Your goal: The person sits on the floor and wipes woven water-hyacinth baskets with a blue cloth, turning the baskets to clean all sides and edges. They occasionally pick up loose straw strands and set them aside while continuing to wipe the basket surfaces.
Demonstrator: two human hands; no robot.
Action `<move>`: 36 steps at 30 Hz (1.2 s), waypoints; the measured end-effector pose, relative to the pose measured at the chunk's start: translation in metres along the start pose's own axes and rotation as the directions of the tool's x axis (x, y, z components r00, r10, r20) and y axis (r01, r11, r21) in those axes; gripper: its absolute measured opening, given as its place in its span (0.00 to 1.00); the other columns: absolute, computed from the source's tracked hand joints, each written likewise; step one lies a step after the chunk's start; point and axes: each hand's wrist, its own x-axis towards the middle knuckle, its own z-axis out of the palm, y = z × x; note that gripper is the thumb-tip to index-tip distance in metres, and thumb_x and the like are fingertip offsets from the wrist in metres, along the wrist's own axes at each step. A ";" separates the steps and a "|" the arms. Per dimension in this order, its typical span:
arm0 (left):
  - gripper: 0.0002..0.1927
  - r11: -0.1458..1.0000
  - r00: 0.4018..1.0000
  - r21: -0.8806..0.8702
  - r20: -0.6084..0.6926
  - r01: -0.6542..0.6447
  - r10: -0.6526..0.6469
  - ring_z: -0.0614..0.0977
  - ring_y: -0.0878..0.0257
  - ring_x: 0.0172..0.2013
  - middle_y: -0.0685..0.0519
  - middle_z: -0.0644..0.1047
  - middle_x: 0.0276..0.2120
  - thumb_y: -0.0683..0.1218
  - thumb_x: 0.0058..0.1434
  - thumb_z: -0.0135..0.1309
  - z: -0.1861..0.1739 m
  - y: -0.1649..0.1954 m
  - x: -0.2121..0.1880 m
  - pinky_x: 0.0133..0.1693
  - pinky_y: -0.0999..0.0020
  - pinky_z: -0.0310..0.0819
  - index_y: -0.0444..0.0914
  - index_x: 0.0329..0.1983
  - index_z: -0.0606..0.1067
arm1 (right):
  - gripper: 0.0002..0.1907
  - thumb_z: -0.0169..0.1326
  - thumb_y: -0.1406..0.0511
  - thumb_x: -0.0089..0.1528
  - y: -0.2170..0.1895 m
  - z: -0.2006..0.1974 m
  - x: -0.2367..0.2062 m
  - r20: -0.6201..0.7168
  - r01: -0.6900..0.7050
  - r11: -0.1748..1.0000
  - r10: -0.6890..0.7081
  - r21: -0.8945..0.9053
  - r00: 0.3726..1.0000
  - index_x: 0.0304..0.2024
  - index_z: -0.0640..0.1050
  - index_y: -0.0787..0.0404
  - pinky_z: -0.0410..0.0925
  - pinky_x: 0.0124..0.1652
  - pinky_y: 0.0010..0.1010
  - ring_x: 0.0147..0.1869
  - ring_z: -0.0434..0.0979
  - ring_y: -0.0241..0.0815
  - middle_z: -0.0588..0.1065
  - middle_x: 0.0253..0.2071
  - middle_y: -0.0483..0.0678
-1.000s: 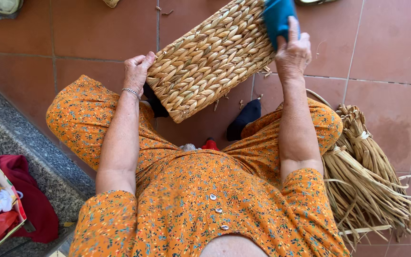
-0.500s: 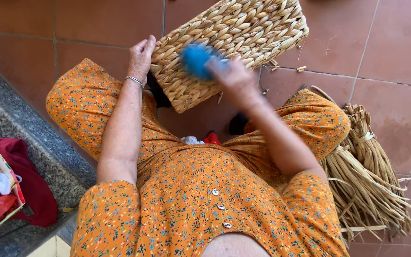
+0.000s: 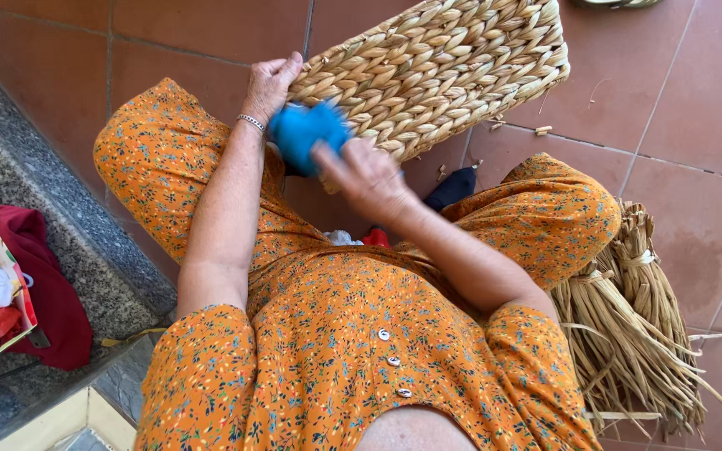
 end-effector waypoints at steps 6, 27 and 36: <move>0.25 1.000 0.998 0.011 0.060 0.017 -0.017 0.77 0.73 0.35 0.59 0.81 0.31 0.62 0.68 0.54 0.003 -0.001 -0.001 0.41 0.72 0.75 0.35 0.38 0.84 | 0.38 0.54 0.74 0.58 0.113 -0.030 -0.005 0.029 -0.019 0.863 0.039 -0.504 0.999 0.72 0.68 0.51 0.70 0.33 0.37 0.40 0.73 0.49 0.71 0.39 0.52; 0.26 0.995 0.998 0.088 0.046 0.036 -0.040 0.74 0.71 0.33 0.57 0.78 0.29 0.61 0.69 0.57 0.005 -0.010 -0.001 0.38 0.70 0.72 0.31 0.38 0.83 | 0.28 0.58 0.69 0.66 0.150 -0.048 -0.034 -0.236 -0.198 0.942 0.135 -0.270 0.962 0.67 0.72 0.42 0.71 0.35 0.45 0.43 0.75 0.54 0.73 0.42 0.50; 0.22 0.996 1.000 0.083 -0.016 0.009 -0.008 0.79 0.71 0.39 0.55 0.83 0.37 0.57 0.68 0.56 0.004 0.000 -0.007 0.43 0.72 0.74 0.32 0.44 0.82 | 0.23 0.54 0.70 0.65 0.149 -0.048 -0.032 -0.413 -0.391 0.828 0.217 -0.403 0.884 0.64 0.72 0.55 0.69 0.35 0.43 0.36 0.72 0.52 0.74 0.39 0.55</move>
